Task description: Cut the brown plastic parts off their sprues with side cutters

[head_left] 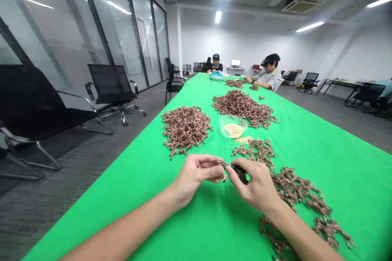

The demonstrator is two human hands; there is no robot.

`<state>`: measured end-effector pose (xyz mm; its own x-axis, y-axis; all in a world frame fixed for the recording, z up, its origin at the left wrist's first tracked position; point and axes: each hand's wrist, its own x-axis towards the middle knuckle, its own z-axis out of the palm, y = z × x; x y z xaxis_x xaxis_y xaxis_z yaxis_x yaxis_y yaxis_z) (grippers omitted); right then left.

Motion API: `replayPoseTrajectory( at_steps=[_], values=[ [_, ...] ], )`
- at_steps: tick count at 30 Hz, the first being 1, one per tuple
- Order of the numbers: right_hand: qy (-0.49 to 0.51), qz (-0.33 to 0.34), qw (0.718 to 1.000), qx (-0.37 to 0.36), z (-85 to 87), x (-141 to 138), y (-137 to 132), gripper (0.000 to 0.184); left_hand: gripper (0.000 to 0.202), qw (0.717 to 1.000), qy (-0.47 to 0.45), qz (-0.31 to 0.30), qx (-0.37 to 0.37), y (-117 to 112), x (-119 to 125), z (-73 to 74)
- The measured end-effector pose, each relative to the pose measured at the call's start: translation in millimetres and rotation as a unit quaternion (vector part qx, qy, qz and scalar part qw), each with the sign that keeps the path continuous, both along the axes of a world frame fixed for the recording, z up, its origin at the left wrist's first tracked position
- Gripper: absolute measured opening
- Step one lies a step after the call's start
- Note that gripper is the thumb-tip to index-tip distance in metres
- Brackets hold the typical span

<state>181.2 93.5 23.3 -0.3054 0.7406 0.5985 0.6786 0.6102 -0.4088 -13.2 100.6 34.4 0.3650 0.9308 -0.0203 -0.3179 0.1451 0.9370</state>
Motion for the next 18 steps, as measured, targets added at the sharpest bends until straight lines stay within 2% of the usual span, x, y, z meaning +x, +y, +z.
replayPoseTrajectory(
  at_steps=[7,12,18],
  values=[
    [-0.037,-0.002,0.996,0.078,-0.1,4.9,1.8,0.025,0.031,0.999,-0.024,-0.039,-0.023,1.9,-3.0,-1.9],
    [-0.058,0.015,0.994,0.086,2.7,6.5,1.9,0.023,0.034,0.997,-0.02,-0.061,-0.043,3.8,-5.2,-2.4],
    [-0.086,0.009,0.991,0.102,1.9,7.4,1.0,0.024,0.038,0.997,-0.017,-0.055,-0.041,2.5,-3.9,-1.1]
  ],
)
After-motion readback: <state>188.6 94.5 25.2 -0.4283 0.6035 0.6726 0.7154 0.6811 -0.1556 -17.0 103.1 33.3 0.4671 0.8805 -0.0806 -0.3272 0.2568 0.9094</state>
